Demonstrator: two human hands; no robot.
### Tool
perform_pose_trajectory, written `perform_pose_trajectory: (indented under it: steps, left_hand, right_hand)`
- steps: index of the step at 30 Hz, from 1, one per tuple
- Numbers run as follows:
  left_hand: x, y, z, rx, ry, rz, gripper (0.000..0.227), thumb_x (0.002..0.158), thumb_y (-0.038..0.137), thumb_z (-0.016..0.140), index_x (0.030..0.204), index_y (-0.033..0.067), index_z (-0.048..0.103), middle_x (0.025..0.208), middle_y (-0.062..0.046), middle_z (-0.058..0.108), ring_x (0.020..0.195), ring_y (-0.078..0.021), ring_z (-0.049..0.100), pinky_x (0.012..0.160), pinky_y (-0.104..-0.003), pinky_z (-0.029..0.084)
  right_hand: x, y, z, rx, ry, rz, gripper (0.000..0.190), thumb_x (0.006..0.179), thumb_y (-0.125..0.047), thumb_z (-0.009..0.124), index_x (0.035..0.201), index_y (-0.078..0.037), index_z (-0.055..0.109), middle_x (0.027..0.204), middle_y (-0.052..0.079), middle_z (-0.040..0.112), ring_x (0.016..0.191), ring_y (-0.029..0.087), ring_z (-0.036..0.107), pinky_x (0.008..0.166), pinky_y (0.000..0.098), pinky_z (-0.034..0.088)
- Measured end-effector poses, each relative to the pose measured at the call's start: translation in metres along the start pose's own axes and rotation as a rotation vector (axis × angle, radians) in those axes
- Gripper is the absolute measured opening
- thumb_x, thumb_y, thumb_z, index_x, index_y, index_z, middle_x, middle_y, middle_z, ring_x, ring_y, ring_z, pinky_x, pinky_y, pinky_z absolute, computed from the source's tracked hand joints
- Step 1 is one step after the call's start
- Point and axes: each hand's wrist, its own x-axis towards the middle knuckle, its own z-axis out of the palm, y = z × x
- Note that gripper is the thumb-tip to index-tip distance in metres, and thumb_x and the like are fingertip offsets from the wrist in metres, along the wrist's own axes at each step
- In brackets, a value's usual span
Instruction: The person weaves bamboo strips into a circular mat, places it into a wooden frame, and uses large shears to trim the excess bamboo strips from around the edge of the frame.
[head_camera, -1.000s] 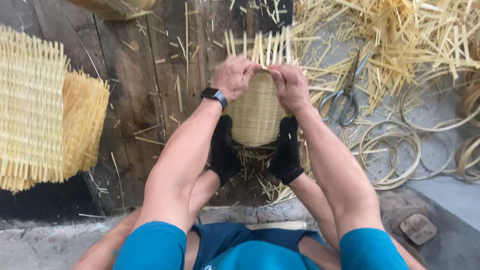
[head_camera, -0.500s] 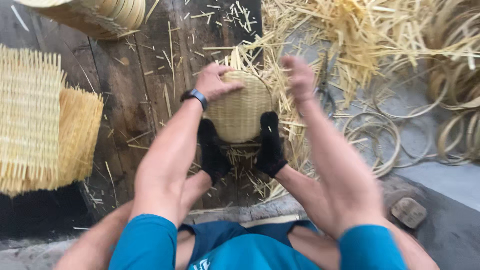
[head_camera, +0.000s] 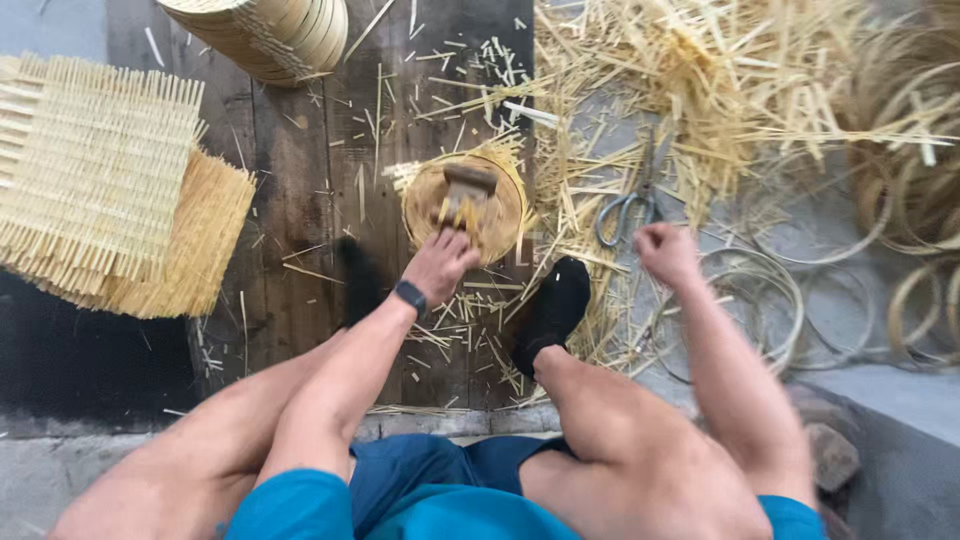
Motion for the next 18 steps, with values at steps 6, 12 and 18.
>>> perform_pose_trajectory:
  steps: [6,12,18]
  left_hand:
    - [-0.008,-0.044,-0.013,-0.063,0.260,-0.730,0.024,0.088,0.011,0.071,0.110,0.0144,0.062,0.117,-0.009,0.061,0.117,-0.0283,0.057,0.104,-0.044,0.049]
    - [0.096,-0.008,-0.022,-0.258,-0.102,-0.827,0.118,0.056,0.052,0.094,0.155,0.0224,0.038,0.151,-0.023,0.035,0.137,-0.0430,0.041,0.103,-0.064,0.038]
    - [0.083,-0.011,-0.004,-0.138,-0.046,-0.718,0.095,0.069,0.034,0.084,0.154,0.0306,0.041,0.157,-0.027,0.022,0.133,-0.0473,0.045,0.099,-0.058,0.045]
  right_hand:
    - [0.031,0.039,0.079,-0.104,0.349,-0.097,0.064,0.078,-0.038,0.091,0.118,0.003,0.064,0.114,0.025,0.065,0.109,0.040,0.059,0.095,0.0479,0.048]
    - [0.053,0.032,0.079,-0.060,0.327,0.292,0.076,0.062,-0.028,0.095,0.119,0.003,0.056,0.110,0.024,0.063,0.101,0.039,0.060,0.089,0.0474,0.049]
    - [0.037,0.065,0.067,0.375,-0.100,0.485,0.043,0.079,-0.014,0.075,0.118,0.004,0.071,0.098,0.012,0.072,0.083,0.022,0.066,0.074,0.0351,0.053]
